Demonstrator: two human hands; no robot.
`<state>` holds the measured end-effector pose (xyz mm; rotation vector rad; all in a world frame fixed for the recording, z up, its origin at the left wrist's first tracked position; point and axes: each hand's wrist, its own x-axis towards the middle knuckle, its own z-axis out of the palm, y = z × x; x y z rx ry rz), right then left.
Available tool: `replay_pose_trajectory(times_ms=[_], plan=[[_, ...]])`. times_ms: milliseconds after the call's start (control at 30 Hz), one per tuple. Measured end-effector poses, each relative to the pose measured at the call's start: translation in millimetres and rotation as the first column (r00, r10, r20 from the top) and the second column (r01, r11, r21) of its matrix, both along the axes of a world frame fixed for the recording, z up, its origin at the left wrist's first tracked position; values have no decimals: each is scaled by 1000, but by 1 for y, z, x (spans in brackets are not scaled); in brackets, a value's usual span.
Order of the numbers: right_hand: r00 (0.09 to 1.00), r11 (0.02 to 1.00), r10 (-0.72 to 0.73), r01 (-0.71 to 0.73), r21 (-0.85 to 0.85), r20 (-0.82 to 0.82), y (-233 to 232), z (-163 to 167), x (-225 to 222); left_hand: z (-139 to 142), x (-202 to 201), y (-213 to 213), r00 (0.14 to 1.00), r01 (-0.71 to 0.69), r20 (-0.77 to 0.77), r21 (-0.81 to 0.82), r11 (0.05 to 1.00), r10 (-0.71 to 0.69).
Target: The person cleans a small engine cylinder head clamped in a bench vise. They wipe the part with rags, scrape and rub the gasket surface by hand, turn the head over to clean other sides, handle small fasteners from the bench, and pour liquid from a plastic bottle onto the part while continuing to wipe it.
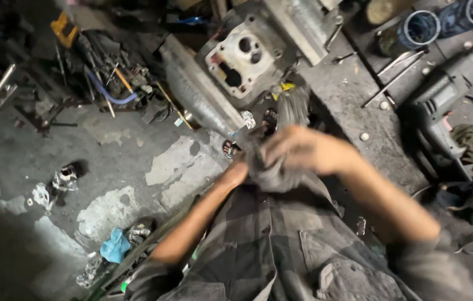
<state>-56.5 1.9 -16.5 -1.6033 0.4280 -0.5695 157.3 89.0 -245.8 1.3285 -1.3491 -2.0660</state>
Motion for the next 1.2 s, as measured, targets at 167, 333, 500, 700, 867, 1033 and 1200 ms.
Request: replay_pose_trajectory(times_ms=[167, 333, 500, 700, 867, 1033, 1200], plan=[[644, 725, -646, 350, -593, -410, 87, -16, -12, -23, -28, 5, 824, -138, -349, 641, 755, 447], [463, 456, -869, 610, -648, -176, 114, -12, -59, 81, -41, -11, 761, 195, -641, 375, 906, 101], [84, -29, -992, 548, -836, 90, 127, 15, -139, 188, -120, -53, 810, 332, -320, -439, 835, -491], [-278, 265, -907, 203, -942, -315, 164, -8, -212, 227, -171, -59, 774, 362, -434, -294, 885, -461], [-780, 117, -428, 453, -884, -457, 271, -83, -307, 206, -145, -63, 834, 423, -305, -181, 888, -459], [-811, -238, -427, 528, -815, -400, 343, -122, -352, 186, -128, -73, 791, 487, -324, -181, 854, -520], [-599, -601, -788, 798, 29, 144, 353, 16, -281, 204, -141, -74, 759, 481, -414, -164, 861, -503]])
